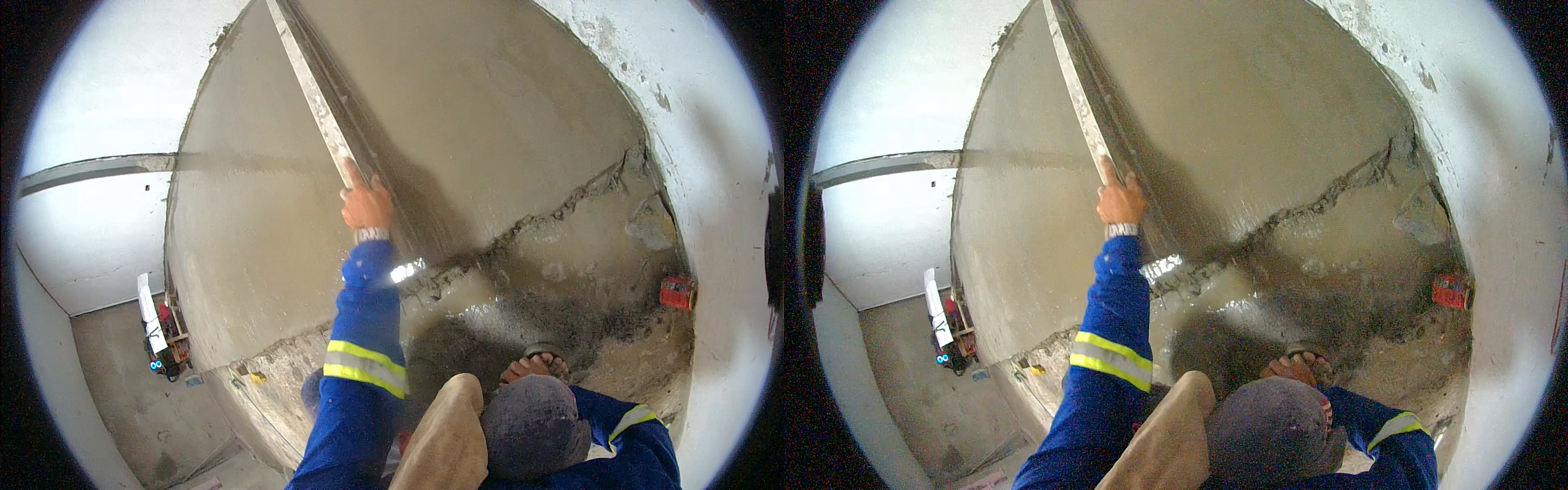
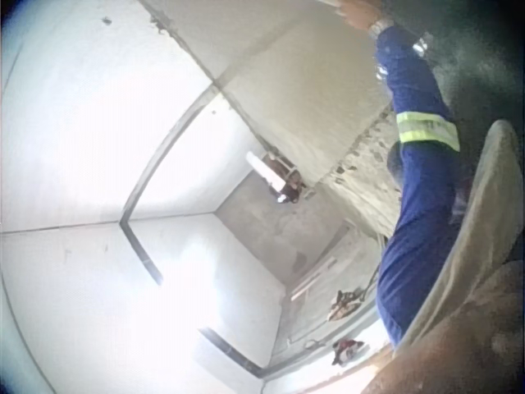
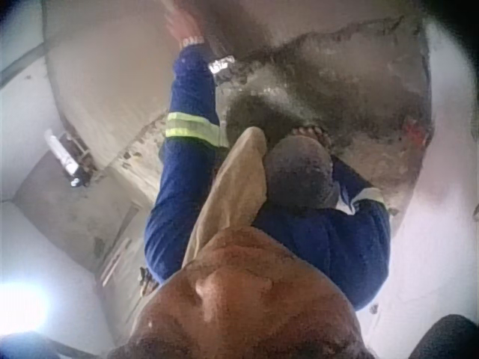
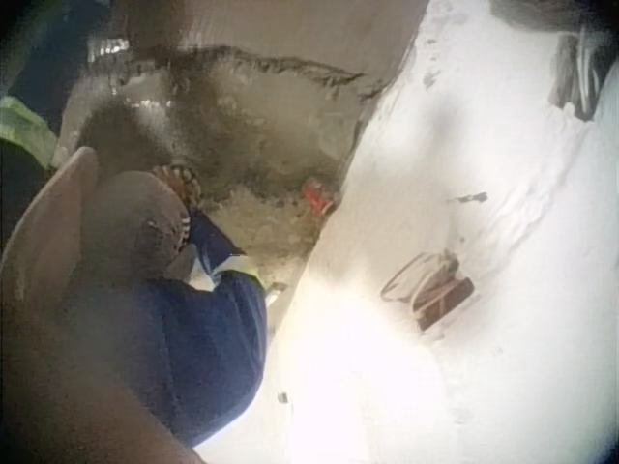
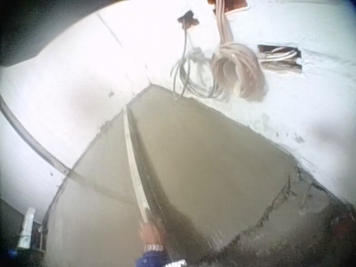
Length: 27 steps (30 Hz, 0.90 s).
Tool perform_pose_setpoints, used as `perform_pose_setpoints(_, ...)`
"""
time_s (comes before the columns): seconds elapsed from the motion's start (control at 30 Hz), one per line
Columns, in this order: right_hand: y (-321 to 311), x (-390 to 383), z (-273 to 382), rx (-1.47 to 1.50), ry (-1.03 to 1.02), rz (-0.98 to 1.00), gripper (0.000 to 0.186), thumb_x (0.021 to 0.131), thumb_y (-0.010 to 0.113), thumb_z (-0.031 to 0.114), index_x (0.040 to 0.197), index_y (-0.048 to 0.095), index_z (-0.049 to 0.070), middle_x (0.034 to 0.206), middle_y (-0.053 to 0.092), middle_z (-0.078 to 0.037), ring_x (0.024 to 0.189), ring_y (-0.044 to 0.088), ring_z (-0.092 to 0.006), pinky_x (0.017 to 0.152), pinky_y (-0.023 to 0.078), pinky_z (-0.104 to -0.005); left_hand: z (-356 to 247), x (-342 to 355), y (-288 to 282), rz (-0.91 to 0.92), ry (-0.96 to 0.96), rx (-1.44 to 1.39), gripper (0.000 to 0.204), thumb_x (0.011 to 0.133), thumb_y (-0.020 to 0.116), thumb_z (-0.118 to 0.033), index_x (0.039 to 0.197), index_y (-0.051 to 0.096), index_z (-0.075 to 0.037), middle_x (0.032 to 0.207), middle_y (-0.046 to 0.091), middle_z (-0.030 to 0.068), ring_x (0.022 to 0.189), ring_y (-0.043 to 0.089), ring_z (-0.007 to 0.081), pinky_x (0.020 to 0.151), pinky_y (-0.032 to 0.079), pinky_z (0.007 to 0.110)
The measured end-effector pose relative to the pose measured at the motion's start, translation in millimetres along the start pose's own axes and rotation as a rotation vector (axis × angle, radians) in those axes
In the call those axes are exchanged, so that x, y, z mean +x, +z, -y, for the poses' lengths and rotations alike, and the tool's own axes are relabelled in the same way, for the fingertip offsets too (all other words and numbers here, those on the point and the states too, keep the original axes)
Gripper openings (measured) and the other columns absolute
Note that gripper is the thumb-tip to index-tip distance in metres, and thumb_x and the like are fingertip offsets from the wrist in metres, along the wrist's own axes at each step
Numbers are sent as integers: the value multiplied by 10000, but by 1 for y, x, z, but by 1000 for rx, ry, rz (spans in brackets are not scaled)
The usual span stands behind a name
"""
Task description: The person uses a long straight edge to level and smooth a wet concrete floor. They repeatedly drag the straight edge across the surface to remove excess material and create a flat finish.
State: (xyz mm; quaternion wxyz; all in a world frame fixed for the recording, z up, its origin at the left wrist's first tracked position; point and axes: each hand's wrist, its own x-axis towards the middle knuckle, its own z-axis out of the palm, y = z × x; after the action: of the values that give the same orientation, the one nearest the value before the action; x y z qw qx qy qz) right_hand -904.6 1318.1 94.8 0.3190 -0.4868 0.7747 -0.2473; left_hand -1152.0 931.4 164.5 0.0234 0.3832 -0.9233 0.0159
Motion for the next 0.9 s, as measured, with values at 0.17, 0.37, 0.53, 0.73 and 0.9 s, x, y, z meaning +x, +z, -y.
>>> perform_pose_setpoints(0.17, 7, -2, 0, -111, 23, 30, 177, 844, 536, 325, 952, 597, 199, 908, 539, -16, 913, 545, -199, 789, 379, -418, -15, -27, -1, 18, -6, 22, 779, 869, 594, -364, 1501, 160, -227, 917, 626, 299, 841, 641, 436, 737, 509, 521)
perform_pose_setpoints(0.37, 13, 2, -1, 83, 84, 196, 286, 889, 528, 386, 1067, 589, 171, 1016, 548, -60, 999, 531, -223, 879, 359, -421, -15, 11, 1, -74, 32, 38, 770, 877, 591, -355, 1500, 157, -227, 995, 600, 331, 831, 651, 452, 716, 532, 504)
perform_pose_setpoints(0.53, 2, -3, -3, -48, 4, 149, 240, 890, 533, 374, 1050, 595, 206, 991, 547, -39, 967, 536, -204, 878, 352, -408, -24, -10, 3, -35, 54, -19, 757, 872, 587, -352, 1491, 183, -194, 971, 617, 355, 875, 636, 463, 757, 506, 531)
perform_pose_setpoints(0.73, 32, -5, -14, -50, -70, 27, 245, 875, 549, 359, 1063, 586, 206, 989, 531, -37, 948, 528, -194, 854, 361, -409, -31, 5, -1, -61, 54, -29, 755, 873, 582, -353, 1494, 178, -207, 982, 606, 358, 878, 631, 467, 764, 507, 535)
perform_pose_setpoints(0.9, 0, -2, -2, -21, -25, 96, 275, 893, 546, 361, 1086, 578, 168, 993, 522, -49, 974, 514, -201, 874, 359, -415, -37, -9, -5, 5, 19, -28, 752, 876, 577, -358, 1495, 176, -212, 1004, 595, 352, 868, 634, 461, 766, 507, 533)
